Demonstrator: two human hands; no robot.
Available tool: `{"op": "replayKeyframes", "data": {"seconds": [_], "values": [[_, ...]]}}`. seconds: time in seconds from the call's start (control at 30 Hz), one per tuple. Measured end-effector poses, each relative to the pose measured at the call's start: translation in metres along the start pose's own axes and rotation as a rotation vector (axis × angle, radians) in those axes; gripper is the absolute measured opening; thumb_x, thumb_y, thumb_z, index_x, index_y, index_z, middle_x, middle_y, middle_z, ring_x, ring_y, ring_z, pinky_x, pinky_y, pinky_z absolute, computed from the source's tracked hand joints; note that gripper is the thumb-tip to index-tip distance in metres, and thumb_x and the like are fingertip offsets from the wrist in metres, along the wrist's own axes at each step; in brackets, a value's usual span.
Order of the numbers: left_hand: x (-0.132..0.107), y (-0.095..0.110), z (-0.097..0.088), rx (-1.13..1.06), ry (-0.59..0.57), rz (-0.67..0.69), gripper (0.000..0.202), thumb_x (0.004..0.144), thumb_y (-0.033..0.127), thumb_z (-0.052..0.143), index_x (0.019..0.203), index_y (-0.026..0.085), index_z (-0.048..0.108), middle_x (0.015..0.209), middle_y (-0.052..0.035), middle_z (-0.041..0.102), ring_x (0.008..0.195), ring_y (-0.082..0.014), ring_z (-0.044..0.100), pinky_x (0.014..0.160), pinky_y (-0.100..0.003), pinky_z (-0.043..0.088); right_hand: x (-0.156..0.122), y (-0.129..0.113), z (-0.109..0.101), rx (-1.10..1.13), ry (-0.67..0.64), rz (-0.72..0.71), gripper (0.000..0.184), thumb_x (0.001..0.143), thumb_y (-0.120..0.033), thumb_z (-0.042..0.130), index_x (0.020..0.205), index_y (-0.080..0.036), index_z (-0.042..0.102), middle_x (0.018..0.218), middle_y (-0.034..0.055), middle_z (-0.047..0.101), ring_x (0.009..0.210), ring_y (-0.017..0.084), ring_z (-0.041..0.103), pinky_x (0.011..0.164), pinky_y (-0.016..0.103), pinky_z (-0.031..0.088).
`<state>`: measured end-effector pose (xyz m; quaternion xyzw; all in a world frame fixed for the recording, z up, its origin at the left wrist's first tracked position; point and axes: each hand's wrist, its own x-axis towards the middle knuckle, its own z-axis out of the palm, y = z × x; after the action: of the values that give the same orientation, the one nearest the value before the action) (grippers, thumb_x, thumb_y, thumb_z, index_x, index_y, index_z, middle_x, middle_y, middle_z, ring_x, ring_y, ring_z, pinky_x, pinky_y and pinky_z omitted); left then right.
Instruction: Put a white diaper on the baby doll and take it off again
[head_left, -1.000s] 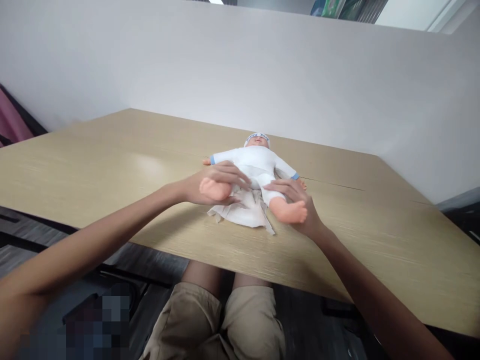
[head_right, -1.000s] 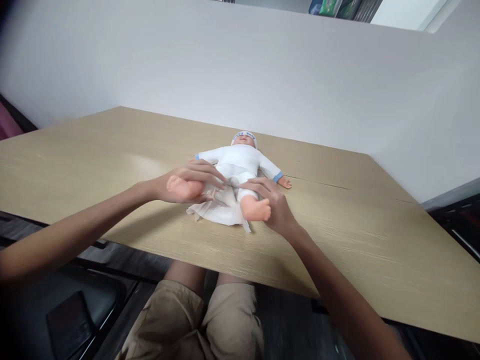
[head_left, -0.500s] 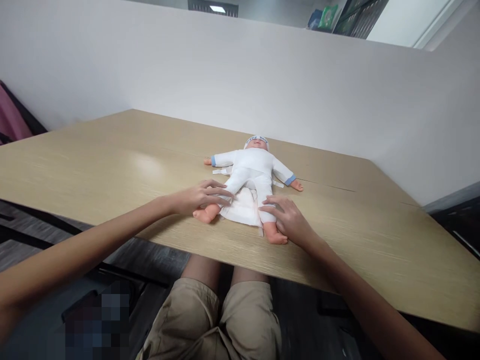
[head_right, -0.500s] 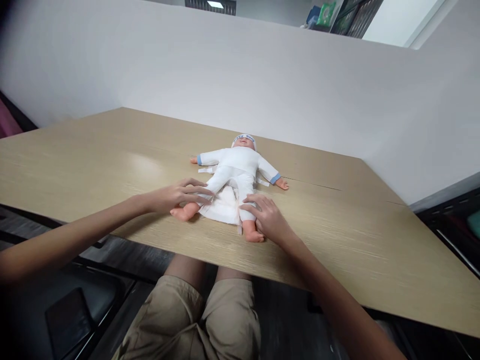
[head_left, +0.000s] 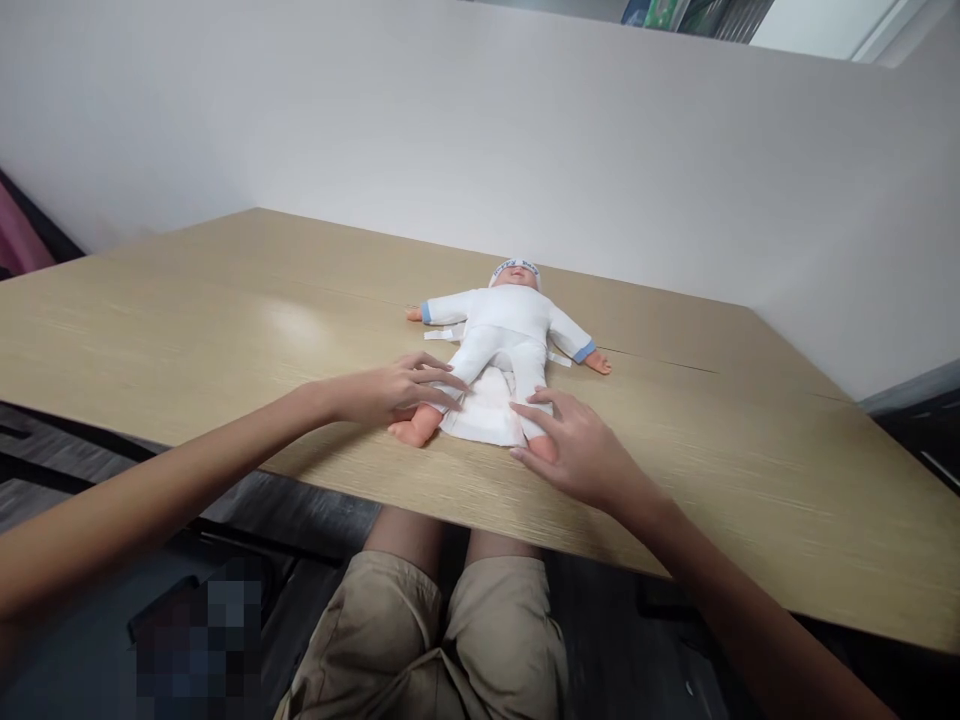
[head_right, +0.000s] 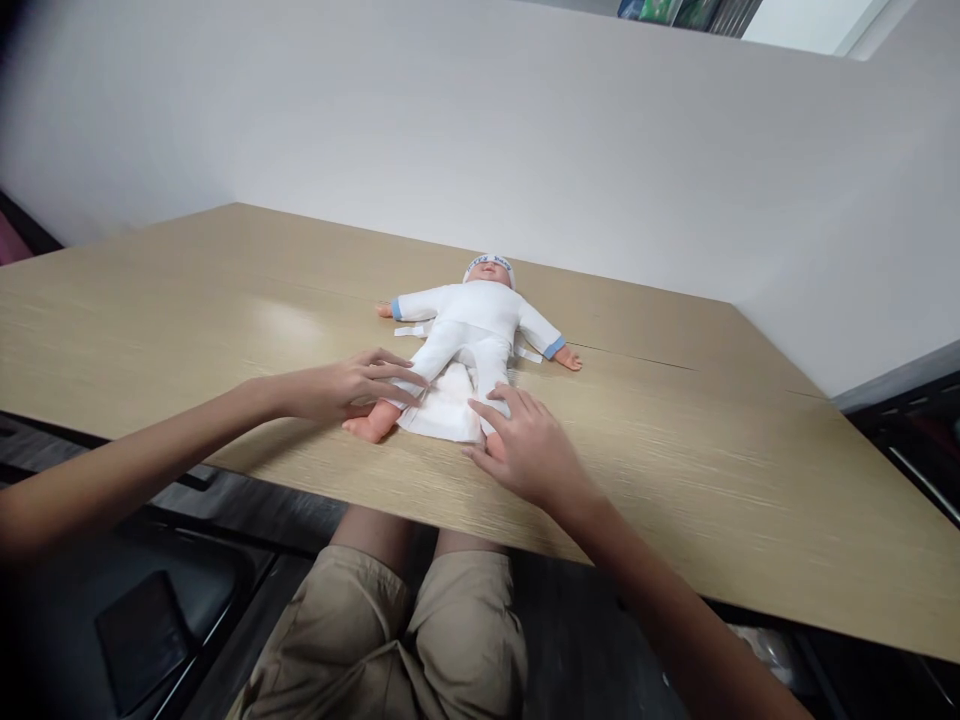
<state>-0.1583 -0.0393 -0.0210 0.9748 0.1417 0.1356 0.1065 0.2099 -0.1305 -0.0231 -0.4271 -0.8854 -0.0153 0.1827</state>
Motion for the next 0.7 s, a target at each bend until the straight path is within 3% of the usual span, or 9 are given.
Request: {"op": "replayKeyframes", "data": {"seconds": [0.07,0.17,0.27,0.4,0.47,0.6,0.7], "values": [[0.000,0.001,-0.002,-0.031,-0.005,-0.027,0.072,0.089,0.002,0.054,0.153,0.033,0.068,0.171,-0.0039,0.057,0.152,-0.0317,0.049,0.125,-0.050,0.044,-0.001,-0.009,0.007,-0.055,0.000,0.017,0.057,0.102,-0.051,0.074,0.149,-0.019,0.071,0.149,0.0224,0.064,0.137,0.042,0.064,0.114,0.061,0.056],[0.003,0.009,-0.007,-0.081,-0.030,-0.079,0.056,0.104,0.012,0.048,0.152,0.032,0.069,0.170,-0.0025,0.058,0.152,-0.0305,0.048,0.127,-0.048,0.040,-0.001,-0.016,0.017,-0.088,0.025,0.066,0.043,0.103,-0.033,0.072,0.142,-0.017,0.075,0.145,0.0232,0.065,0.136,0.041,0.064,0.113,0.057,0.057],[0.010,0.024,-0.010,-0.087,-0.031,-0.173,0.042,0.113,0.034,0.049,0.150,0.027,0.068,0.163,-0.0057,0.063,0.144,-0.0335,0.052,0.126,-0.051,0.039,0.003,-0.015,0.022,-0.060,0.098,0.107,0.034,0.103,-0.018,0.063,0.132,-0.019,0.080,0.136,0.0194,0.070,0.134,0.038,0.067,0.111,0.054,0.058],[0.022,0.044,-0.001,-0.016,0.024,-0.342,0.062,0.101,0.069,0.068,0.143,0.023,0.066,0.153,-0.0102,0.066,0.131,-0.0372,0.053,0.115,-0.051,0.044,0.009,-0.008,0.023,0.082,0.228,0.144,0.027,0.105,-0.018,0.057,0.116,-0.022,0.081,0.117,0.0125,0.079,0.123,0.034,0.073,0.104,0.048,0.059],[0.029,0.048,0.008,0.039,0.070,-0.384,0.059,0.099,0.068,0.071,0.135,0.021,0.066,0.144,-0.0115,0.069,0.124,-0.0366,0.053,0.111,-0.052,0.045,0.012,-0.003,0.021,0.128,0.263,0.171,0.023,0.105,-0.020,0.058,0.109,-0.023,0.080,0.110,0.0108,0.081,0.113,0.033,0.075,0.097,0.045,0.058],[0.040,0.039,0.017,0.105,0.178,-0.430,0.024,0.108,0.039,0.057,0.118,0.021,0.067,0.117,-0.0104,0.074,0.111,-0.0333,0.056,0.103,-0.050,0.046,0.020,0.006,0.015,0.189,0.278,0.237,0.020,0.104,-0.025,0.058,0.106,-0.023,0.078,0.104,0.0090,0.082,0.099,0.032,0.073,0.089,0.043,0.055],[0.049,0.023,0.014,0.027,0.309,-0.451,0.027,0.112,0.037,0.047,0.109,0.021,0.068,0.103,-0.0092,0.072,0.105,-0.0309,0.060,0.096,-0.046,0.049,0.032,0.013,0.008,0.300,0.272,0.292,0.019,0.105,-0.028,0.057,0.105,-0.023,0.076,0.099,0.0071,0.081,0.093,0.028,0.072,0.086,0.040,0.052]]}}
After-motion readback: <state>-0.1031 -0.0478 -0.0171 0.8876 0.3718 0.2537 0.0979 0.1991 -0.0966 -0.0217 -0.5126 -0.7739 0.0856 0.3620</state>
